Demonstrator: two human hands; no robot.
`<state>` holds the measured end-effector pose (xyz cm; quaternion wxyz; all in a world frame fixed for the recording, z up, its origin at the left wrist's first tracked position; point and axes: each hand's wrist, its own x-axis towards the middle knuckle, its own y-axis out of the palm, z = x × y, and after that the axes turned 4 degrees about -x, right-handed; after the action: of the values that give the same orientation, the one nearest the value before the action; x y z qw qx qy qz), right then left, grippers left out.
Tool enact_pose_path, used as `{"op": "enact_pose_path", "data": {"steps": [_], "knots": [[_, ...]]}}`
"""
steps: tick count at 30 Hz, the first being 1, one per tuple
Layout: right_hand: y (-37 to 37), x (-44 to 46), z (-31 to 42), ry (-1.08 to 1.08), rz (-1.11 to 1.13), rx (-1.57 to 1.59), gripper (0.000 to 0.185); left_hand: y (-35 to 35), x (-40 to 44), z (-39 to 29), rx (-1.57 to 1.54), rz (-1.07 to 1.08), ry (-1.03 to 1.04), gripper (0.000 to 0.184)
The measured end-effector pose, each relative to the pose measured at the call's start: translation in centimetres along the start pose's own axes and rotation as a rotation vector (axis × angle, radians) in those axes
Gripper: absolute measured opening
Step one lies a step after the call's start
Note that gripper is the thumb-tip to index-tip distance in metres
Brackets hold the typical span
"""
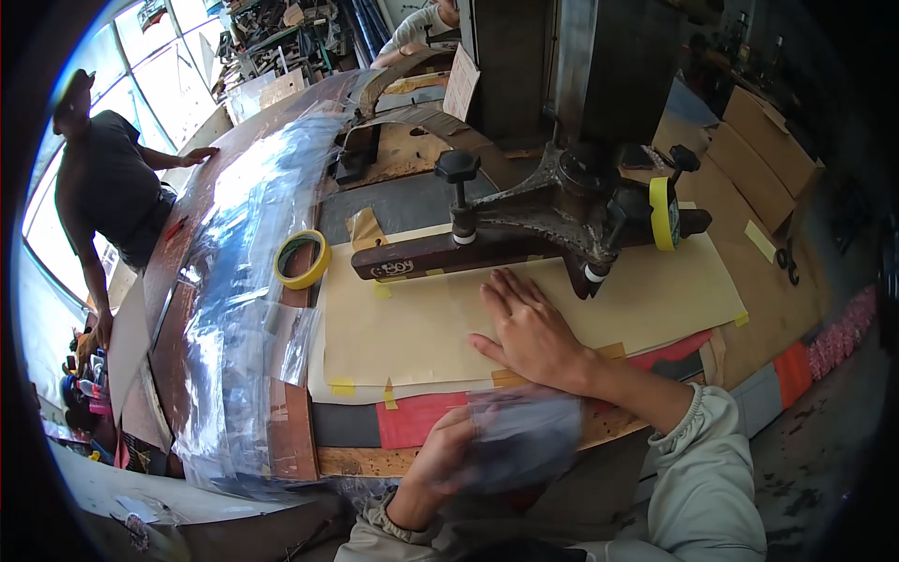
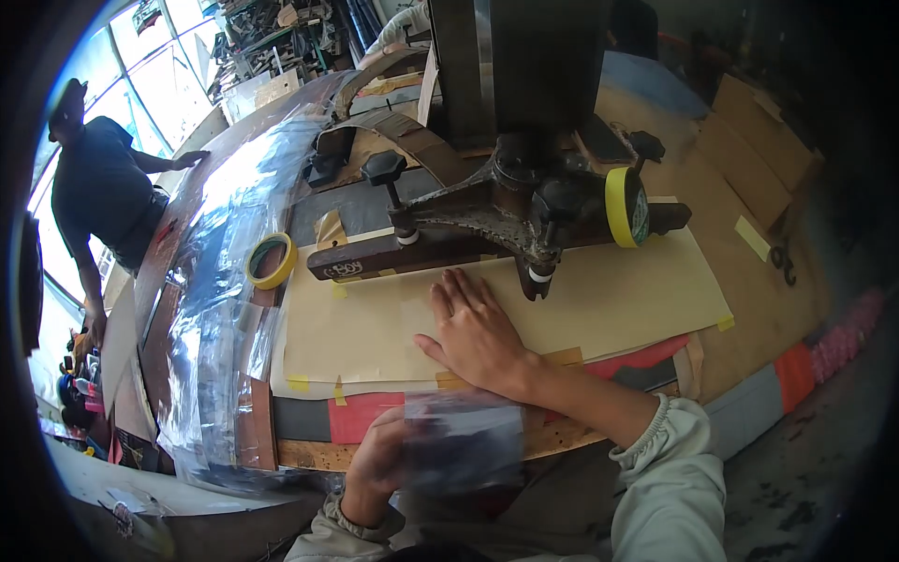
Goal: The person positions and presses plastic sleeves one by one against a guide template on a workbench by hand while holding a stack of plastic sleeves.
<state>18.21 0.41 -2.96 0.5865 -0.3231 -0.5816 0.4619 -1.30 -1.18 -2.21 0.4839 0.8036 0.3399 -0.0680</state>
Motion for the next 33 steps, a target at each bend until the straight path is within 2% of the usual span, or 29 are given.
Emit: {"op": "enact_pose_path", "data": {"steps": [2, 5, 14, 20, 23, 26, 29, 33], "knots": [[0.1, 0.0, 0.0, 0.0, -0.002, -0.012, 0.061, 1.3, -0.2, -0.1, 0.025, -0.079, 0.013, 0.027], [0.1, 0.0, 0.1, 0.011, 0.005, -0.012, 0.062, 1.1, -0.2, -0.1, 0.053, -0.082, 0.003, 0.028], [0.2, 0.0, 0.0, 0.01, 0.005, -0.003, 0.063, 0.3, 0.1, 0.2, -0.041, 0.009, 0.008, 0.028], [-0.2, 0.1, 0.1, -0.006, 0.018, -0.041, 0.063, 2.0, -0.4, -0.6, 0.052, -0.101, -0.023, 0.026], [0.0, 0.2, 0.1, -0.007, 0.03, -0.08, 0.063, 2.0, -0.5, -0.5, 0.184, -0.105, 0.063, 0.024], [-0.2, 0.3, 0.1, -0.002, 0.036, -0.083, 0.063, 0.9, -0.4, 0.0, 0.158, 0.033, 0.131, 0.024], [0.0, 0.3, 0.1, -0.003, -0.007, -0.047, 0.063, 0.2, 0.0, 0.2, -0.11, 0.108, 0.044, 0.024], [0.0, 0.4, 0.1, -0.007, -0.009, -0.053, 0.062, 0.4, -0.1, 0.1, -0.144, 0.06, -0.013, 0.027]]}}
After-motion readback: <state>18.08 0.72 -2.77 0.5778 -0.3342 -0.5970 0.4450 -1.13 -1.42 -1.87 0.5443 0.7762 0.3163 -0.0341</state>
